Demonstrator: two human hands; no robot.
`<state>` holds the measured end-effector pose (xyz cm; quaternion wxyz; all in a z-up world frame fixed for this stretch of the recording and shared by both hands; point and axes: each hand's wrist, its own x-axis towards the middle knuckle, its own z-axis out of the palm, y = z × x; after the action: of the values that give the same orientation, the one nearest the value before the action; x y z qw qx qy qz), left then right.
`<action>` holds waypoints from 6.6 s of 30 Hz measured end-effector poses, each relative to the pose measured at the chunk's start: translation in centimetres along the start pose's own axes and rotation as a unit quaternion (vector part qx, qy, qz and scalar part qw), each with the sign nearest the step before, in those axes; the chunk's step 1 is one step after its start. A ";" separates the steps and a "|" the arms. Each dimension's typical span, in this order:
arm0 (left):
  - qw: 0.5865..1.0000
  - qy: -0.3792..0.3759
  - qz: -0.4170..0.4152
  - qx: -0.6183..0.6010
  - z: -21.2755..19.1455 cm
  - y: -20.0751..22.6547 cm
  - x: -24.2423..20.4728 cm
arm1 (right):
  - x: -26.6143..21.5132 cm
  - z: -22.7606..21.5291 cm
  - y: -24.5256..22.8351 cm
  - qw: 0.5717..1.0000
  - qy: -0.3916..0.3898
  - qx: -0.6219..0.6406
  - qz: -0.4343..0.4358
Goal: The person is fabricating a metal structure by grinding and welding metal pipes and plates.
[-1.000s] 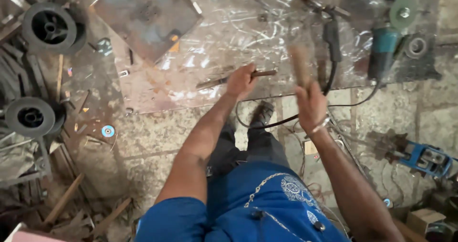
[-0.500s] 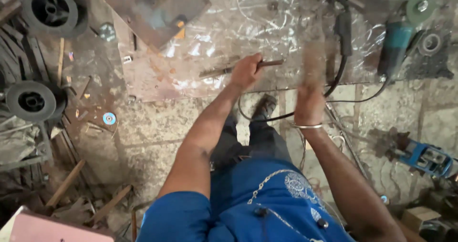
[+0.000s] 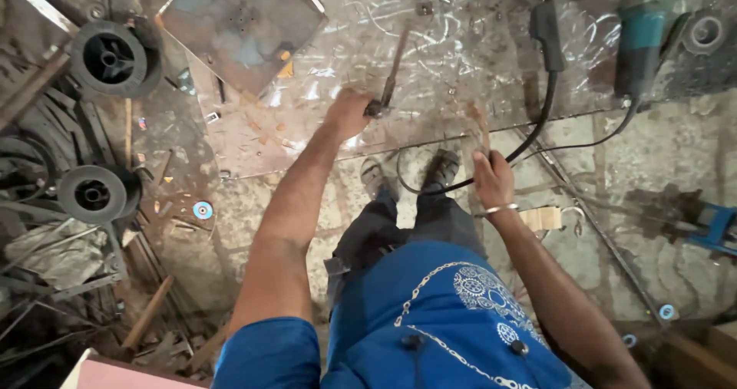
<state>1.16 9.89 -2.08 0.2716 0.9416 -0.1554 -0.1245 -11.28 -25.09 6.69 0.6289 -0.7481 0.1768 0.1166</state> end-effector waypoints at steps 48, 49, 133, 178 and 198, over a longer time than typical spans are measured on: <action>0.775 0.139 0.499 -0.362 -36.4 21.4 -18.1 | 4.3 -2.3 0.1 0.998 -0.035 -0.033 0.041; 0.768 0.151 0.497 -0.375 -36.6 21.1 -18.9 | 4.6 -2.0 -0.3 0.997 -0.041 -0.010 0.065; 0.600 0.079 0.653 -0.456 -24.0 61.9 4.6 | -2.6 -13.5 4.0 0.921 0.269 0.278 -0.036; 0.901 0.001 0.333 -0.278 -26.2 44.6 1.0 | 2.1 -15.9 -1.7 0.970 0.115 0.212 0.028; 0.940 0.229 -0.223 -0.118 1.0 8.0 0.4 | 3.8 -5.7 -6.8 0.991 -0.125 0.007 0.052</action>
<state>-0.54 2.82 1.44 0.3742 0.9163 0.1411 0.0201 -5.34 -30.14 12.31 0.6444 -0.7130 0.1359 0.2404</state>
